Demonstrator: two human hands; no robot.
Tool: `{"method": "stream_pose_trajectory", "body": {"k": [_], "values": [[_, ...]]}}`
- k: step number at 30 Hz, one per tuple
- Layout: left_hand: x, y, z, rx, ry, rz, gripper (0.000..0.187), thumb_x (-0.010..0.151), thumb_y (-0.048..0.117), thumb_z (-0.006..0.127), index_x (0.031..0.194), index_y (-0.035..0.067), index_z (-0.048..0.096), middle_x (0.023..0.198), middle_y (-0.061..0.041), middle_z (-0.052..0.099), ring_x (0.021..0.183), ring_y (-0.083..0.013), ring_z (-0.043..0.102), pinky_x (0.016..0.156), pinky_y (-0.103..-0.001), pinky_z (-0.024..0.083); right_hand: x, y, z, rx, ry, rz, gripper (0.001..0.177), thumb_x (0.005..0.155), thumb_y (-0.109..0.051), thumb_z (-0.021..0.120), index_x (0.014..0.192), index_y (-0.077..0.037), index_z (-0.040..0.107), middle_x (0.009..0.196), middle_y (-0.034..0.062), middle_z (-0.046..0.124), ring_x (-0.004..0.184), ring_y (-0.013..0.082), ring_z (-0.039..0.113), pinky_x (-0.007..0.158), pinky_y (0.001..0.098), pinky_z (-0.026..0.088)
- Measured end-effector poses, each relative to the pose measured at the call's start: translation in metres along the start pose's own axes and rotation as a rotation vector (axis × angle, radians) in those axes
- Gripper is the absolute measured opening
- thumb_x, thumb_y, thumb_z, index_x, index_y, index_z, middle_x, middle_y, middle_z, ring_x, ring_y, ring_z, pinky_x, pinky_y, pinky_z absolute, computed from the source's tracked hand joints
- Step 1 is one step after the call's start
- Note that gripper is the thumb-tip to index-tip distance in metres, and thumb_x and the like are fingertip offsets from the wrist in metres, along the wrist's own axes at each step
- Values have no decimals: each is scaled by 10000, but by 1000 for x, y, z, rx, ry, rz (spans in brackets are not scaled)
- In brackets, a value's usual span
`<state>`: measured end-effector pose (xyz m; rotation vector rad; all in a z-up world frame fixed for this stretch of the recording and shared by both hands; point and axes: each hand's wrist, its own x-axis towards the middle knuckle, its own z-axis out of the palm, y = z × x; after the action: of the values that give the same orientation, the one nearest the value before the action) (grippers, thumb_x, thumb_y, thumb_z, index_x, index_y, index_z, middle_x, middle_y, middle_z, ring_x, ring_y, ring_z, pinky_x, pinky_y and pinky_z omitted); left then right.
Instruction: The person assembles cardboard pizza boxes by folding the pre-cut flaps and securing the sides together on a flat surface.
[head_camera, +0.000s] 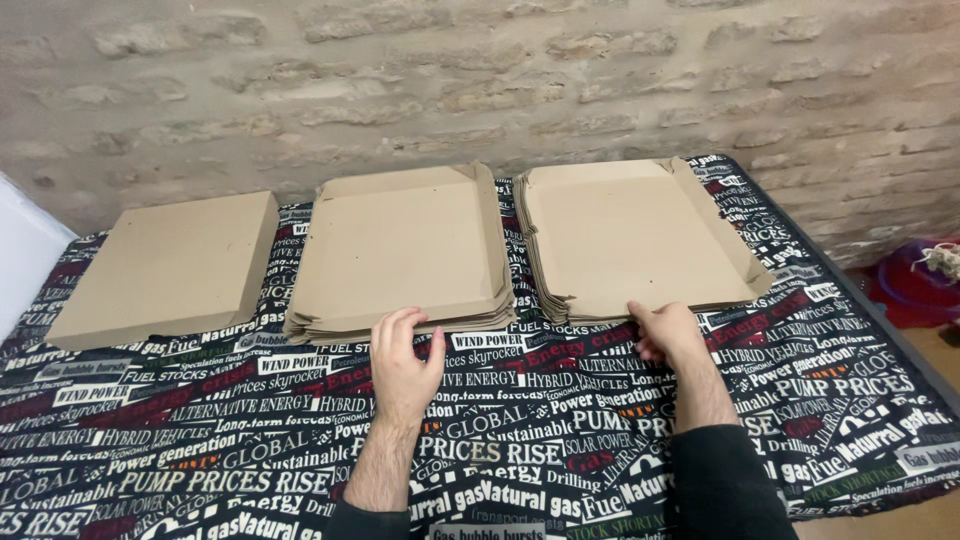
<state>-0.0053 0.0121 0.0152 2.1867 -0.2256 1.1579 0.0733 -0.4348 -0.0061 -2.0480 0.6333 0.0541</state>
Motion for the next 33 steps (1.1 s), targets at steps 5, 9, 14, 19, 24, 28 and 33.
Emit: {"method": "stream_pose_trajectory", "body": {"k": [5,9,14,19,24,28,33], "values": [[1,2,-1,-8,-16,1,246,945,195,877,1159,161,761,1215,-51,761,1182,-335,727,1061,-511,567,-25,-34,-2,-603,82,-133,657,1028,-707,654,875,-122,912,723,168,819,863,375,865,856,546,691],[1,0,-1,-14,-30,-8,222,947,206,877,1137,163,768,1197,-43,768,1157,-324,734,1041,-498,574,-41,-52,25,-601,173,-546,498,1123,-508,674,1508,-199,744,1250,149,843,1179,376,833,1021,562,664],[1,-1,1,-14,-44,-28,195,949,221,873,1110,173,773,1174,-30,769,1130,-314,736,1021,-480,581,-82,-74,64,-644,-100,-882,625,1075,-280,703,1645,-40,609,1572,233,695,1467,425,668,1233,564,549],[-1,-2,1,-17,-66,-51,174,948,217,869,1092,187,776,1165,-21,776,1113,-308,742,1002,-471,587,-84,-67,90,-965,-52,-960,622,1105,-432,644,1628,-96,657,1630,100,701,1564,319,609,1252,567,520],[-2,-5,4,-24,-87,-40,152,949,223,873,1061,188,777,1147,-21,782,1101,-305,749,995,-470,596,-108,-68,81,-997,-341,-799,1021,1153,-719,467,1811,28,244,1902,273,208,1766,455,173,1417,636,237],[-2,-5,4,-34,-90,-33,133,951,209,862,1042,183,769,1136,-27,776,1094,-311,743,993,-460,592,-119,-81,56,-929,-456,-757,1029,1171,-757,390,1834,-3,160,1928,251,83,1784,432,67,1448,607,137],[-7,-12,12,-77,-108,-43,100,950,185,858,1006,193,775,1067,-12,782,1041,-295,760,958,-444,607,-93,-47,55,-272,-6,-821,479,1070,-430,769,1501,-222,751,1368,49,806,1352,288,746,1200,466,562]]}}
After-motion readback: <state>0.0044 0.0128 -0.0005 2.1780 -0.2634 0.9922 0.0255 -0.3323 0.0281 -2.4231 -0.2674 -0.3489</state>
